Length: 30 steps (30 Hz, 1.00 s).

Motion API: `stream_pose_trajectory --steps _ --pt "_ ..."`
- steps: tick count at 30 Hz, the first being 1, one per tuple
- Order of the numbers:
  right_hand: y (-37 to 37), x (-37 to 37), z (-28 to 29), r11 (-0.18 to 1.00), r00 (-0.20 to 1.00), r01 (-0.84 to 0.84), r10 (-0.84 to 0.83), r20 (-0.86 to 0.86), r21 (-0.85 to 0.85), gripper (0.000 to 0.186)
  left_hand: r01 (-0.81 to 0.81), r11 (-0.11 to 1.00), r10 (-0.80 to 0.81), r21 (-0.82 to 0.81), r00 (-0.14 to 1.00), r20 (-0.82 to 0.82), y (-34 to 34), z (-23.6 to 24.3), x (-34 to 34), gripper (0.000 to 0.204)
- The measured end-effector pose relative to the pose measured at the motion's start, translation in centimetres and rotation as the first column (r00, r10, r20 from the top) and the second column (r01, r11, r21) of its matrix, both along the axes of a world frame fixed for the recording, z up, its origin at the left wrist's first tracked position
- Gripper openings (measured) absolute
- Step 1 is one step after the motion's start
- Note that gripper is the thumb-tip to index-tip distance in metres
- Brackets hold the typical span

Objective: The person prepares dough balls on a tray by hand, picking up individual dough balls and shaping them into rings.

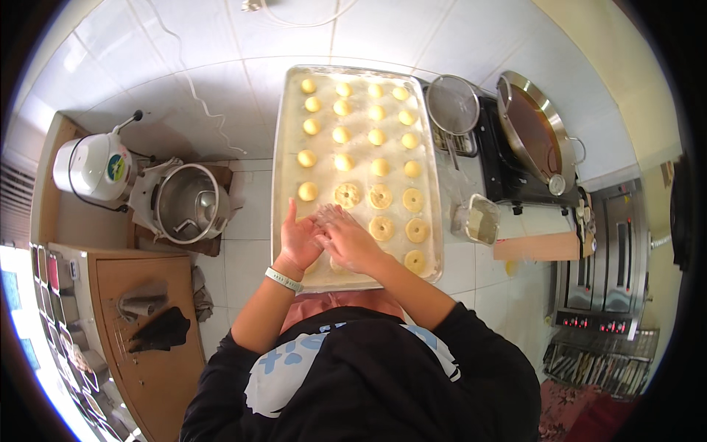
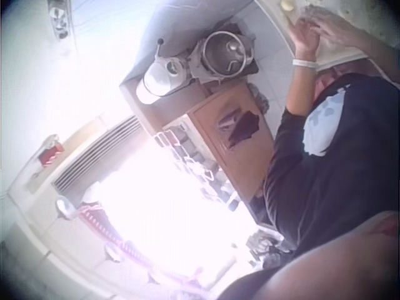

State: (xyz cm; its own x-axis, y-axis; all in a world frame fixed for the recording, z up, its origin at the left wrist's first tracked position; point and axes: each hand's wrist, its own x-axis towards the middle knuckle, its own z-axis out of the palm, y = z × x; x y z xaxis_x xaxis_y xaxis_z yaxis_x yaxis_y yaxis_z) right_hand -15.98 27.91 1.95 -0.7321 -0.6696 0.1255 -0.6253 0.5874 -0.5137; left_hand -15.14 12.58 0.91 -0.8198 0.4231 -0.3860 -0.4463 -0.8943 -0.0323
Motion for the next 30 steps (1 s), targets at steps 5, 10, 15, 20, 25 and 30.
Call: stream_pose_trajectory --steps 5,10,15,20,25,30 --pt "-4.3 -5.2 -3.0 0.975 0.985 0.013 0.026 -0.169 0.222 0.062 -0.277 0.959 0.276 -0.062 0.961 -0.032 -6.0 0.7 2.8 0.075" --pt "-5.3 -6.2 -5.1 0.919 0.990 -0.080 0.118 -0.077 0.387 0.066 -0.451 0.891 0.450 -0.057 0.892 -0.029 -10.4 0.0 6.9 0.065" --pt "-5.1 -6.1 -5.8 0.918 0.982 -0.026 0.097 -0.160 0.395 0.065 -0.517 0.852 0.523 -0.078 0.844 0.117 -11.2 -1.1 9.9 0.054" --pt "-4.5 -7.4 -6.0 0.909 0.982 -0.008 0.086 -0.169 0.417 0.058 -0.509 0.857 0.515 -0.080 0.852 0.093 -11.5 -1.6 10.3 0.046" --pt "-3.1 -9.4 -4.2 0.994 0.993 0.014 -0.001 -0.117 0.112 0.032 -0.517 0.848 0.527 -0.116 0.844 0.097 -11.8 -1.7 10.1 0.042" --pt "-3.0 -9.0 -3.8 0.988 0.978 0.032 0.000 -0.207 0.153 0.025 -0.494 0.863 0.505 -0.107 0.853 0.136 -11.5 -1.9 10.1 0.038"
